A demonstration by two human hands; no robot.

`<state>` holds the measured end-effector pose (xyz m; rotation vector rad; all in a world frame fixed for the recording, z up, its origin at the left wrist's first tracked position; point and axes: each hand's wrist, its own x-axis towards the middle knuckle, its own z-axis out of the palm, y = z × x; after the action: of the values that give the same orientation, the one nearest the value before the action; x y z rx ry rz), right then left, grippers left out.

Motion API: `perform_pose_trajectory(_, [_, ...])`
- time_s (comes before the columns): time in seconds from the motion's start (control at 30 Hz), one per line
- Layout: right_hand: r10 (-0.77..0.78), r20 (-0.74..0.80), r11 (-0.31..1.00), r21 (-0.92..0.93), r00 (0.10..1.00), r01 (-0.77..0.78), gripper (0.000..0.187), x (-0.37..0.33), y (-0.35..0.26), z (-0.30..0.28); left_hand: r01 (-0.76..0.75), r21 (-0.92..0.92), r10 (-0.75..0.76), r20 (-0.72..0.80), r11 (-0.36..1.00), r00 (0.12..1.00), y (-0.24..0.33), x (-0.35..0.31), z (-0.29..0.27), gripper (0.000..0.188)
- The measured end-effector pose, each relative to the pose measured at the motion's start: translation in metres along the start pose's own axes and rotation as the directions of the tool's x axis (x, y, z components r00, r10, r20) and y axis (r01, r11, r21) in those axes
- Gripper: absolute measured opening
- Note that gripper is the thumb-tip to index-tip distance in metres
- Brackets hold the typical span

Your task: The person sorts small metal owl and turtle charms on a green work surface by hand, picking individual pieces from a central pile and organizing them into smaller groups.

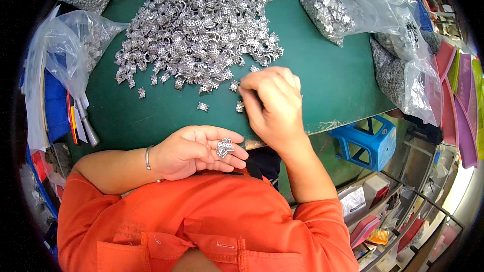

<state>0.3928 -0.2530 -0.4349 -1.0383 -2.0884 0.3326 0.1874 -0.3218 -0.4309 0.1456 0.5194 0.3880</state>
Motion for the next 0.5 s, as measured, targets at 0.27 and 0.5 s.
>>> perform_pose_trajectory(0.27, [-0.04,0.141,0.999,0.023,0.989,0.037,0.015,0.01,0.004,-0.011,-0.024,-0.024,0.025,0.028,0.999,0.999,-0.003,0.0,-0.003,0.05])
perform_pose_trajectory(0.5, [0.134,0.09,0.99,-0.053,0.987,-0.13,0.014,0.009,0.01,-0.012,-0.002,-0.012,0.002,0.001,1.0,1.0,0.0,-0.001,0.0,0.055])
